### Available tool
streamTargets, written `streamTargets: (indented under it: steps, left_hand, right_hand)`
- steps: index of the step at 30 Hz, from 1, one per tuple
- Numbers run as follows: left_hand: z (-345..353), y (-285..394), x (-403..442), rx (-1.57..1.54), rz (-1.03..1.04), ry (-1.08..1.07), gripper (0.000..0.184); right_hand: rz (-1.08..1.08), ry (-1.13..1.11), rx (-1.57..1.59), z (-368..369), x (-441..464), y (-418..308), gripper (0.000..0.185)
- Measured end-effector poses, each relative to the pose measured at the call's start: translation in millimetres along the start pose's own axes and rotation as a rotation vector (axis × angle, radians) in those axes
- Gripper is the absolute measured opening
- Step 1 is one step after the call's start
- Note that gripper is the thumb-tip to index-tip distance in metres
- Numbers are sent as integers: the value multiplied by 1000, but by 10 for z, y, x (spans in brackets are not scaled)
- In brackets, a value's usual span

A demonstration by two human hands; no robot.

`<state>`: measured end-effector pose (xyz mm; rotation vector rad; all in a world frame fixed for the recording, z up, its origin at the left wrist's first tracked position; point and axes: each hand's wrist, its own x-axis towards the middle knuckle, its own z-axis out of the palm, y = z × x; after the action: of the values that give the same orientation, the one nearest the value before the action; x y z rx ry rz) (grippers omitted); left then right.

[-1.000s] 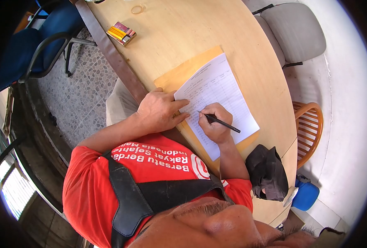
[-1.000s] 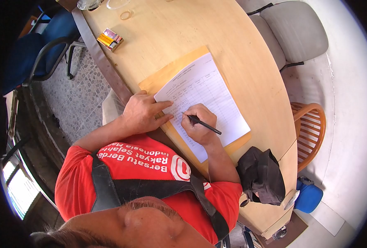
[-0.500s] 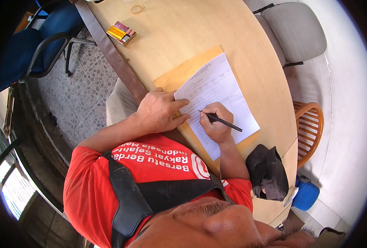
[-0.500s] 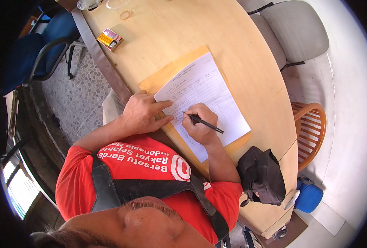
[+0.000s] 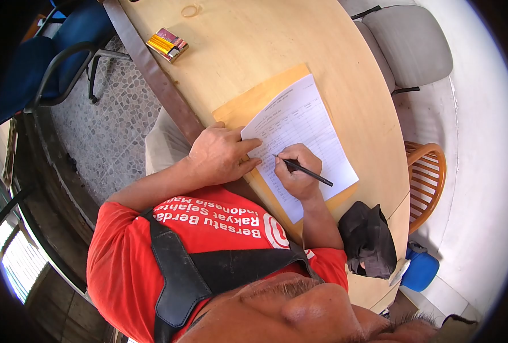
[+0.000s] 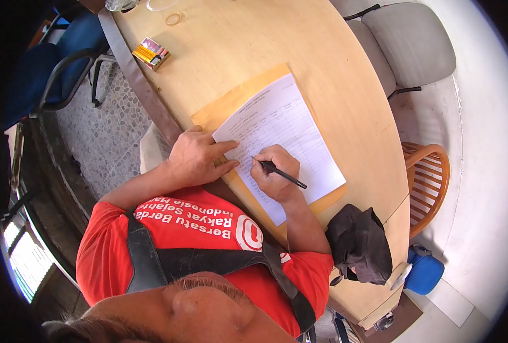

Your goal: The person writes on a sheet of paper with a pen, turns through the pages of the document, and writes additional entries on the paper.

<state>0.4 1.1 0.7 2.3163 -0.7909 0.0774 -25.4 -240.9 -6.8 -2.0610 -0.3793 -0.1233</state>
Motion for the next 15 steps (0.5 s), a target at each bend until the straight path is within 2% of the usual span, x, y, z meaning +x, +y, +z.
streamTargets:
  steps: [15]
  left_hand:
    - [-3,9,3,7,-15,-15,35]
  right_hand:
    - [-30,9,-3,3,8,15,15]
